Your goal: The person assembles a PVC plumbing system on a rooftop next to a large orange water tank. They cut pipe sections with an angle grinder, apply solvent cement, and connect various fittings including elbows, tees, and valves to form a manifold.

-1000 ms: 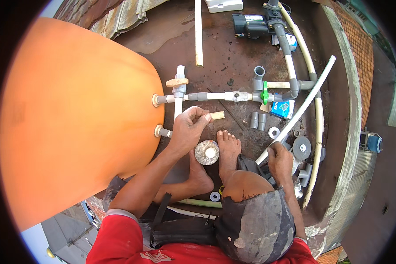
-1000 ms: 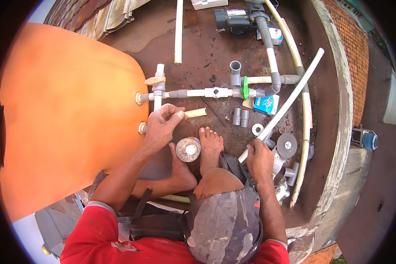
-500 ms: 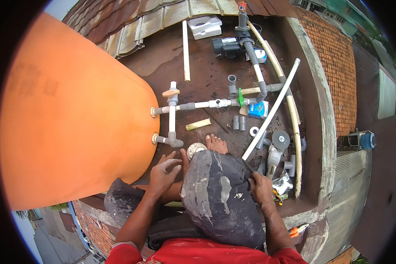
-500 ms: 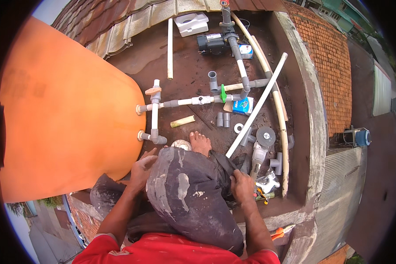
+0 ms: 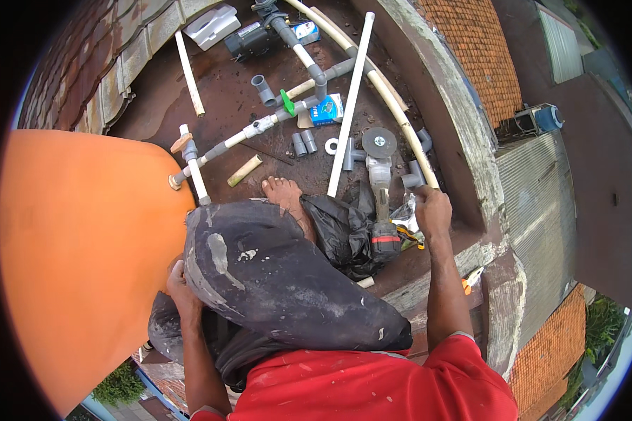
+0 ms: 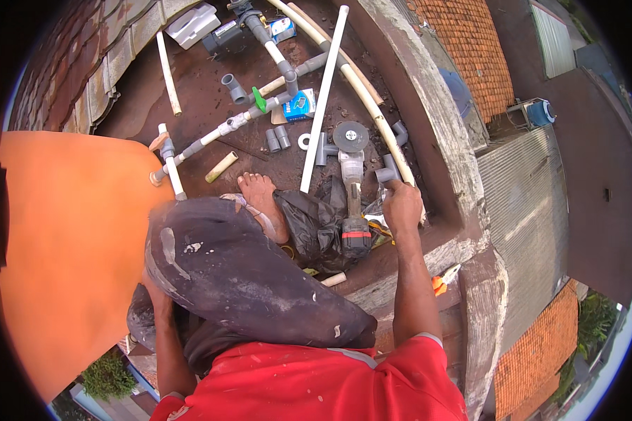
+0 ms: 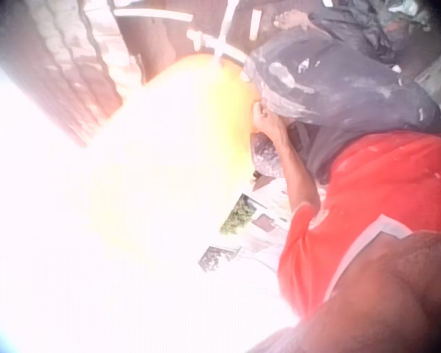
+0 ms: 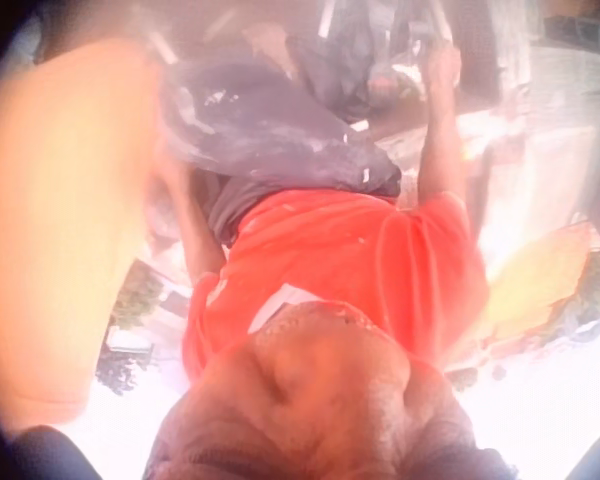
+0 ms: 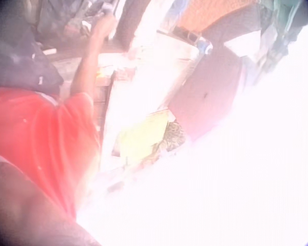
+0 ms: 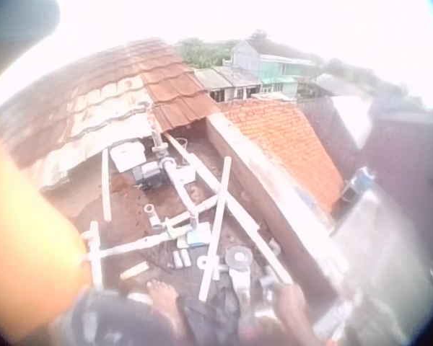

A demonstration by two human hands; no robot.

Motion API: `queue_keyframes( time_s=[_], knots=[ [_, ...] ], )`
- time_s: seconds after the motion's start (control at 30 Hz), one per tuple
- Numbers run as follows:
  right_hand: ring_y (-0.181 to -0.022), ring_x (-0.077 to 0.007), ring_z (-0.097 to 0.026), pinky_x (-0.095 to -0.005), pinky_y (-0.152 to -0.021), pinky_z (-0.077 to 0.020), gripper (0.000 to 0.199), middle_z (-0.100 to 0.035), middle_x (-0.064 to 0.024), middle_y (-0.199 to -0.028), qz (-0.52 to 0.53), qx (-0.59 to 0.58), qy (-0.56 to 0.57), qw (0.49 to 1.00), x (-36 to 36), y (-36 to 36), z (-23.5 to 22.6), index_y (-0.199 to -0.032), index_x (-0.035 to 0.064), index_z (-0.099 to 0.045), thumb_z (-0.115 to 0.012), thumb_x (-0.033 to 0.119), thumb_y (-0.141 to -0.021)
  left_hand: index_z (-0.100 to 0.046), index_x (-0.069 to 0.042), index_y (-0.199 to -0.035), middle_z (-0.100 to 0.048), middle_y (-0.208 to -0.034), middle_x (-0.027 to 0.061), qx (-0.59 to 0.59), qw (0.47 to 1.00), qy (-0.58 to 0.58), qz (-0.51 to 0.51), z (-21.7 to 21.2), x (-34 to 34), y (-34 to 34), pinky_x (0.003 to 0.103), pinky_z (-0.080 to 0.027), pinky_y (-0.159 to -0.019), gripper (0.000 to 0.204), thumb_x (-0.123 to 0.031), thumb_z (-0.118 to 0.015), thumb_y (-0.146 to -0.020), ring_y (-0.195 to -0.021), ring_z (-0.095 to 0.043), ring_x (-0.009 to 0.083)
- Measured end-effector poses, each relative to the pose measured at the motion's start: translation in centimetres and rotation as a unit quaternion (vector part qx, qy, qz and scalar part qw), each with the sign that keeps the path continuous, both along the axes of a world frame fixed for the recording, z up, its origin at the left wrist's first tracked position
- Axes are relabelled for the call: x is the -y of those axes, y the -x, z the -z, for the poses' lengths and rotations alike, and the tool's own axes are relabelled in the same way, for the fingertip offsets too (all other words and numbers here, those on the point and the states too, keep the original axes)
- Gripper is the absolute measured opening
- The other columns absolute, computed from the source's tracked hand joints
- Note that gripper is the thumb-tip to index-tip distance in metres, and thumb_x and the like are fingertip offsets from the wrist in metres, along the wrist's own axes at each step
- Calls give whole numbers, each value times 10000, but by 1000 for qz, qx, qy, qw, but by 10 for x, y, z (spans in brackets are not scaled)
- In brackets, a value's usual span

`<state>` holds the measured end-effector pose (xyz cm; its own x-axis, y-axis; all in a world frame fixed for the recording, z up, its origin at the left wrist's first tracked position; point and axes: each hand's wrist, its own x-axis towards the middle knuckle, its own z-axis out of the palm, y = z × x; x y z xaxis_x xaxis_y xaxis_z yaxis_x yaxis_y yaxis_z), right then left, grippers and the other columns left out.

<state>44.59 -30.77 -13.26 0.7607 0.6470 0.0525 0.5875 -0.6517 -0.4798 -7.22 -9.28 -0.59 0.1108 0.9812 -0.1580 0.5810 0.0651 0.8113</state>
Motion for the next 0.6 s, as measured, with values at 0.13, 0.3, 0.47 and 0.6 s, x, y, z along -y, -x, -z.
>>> queue_keyframes(
  time_s=[0.13,0.3,0.47,0.6],
  knots=[
    [-912,-433,-736,-551,-834,-589,121,-771,-204,-971,94,-21,129,987,18,-23,18,-975,54,-784,-720,147,-932,-754,51,-1063,-723,-1152,56,-10,999,-49,10,-23,0,-33,299,-526,-928,148,-48,-766,-954,-1028,-652,140],
    [-1005,-396,-712,-522,-857,-597,256,-679,-176,-1033,-58,35,105,992,7,-25,65,-1169,126,-745,-667,68,-933,-725,56,-1028,-734,-1207,99,-94,995,18,23,-22,-19,-17,335,-496,-1033,162,-89,-766,-970,-1193,-640,186],
    [-1007,-380,-735,-494,-868,-616,255,-698,-162,-1063,-127,79,221,964,-15,-37,95,-1198,117,-711,-645,68,-956,-712,42,-1022,-717,-1320,207,-144,985,-51,83,-31,-30,-42,432,-446,-1150,208,-164,-744,-1016,-1336,-614,323],
    [-1013,-409,-754,-531,-867,-610,213,-739,-202,-1114,-146,31,238,960,-24,-48,91,-1165,105,-715,-643,93,-964,-716,42,-1038,-710,-1341,219,-136,988,-51,50,-34,-33,-49,443,-446,-1153,215,-172,-735,-1026,-1331,-622,329]
  ],
)
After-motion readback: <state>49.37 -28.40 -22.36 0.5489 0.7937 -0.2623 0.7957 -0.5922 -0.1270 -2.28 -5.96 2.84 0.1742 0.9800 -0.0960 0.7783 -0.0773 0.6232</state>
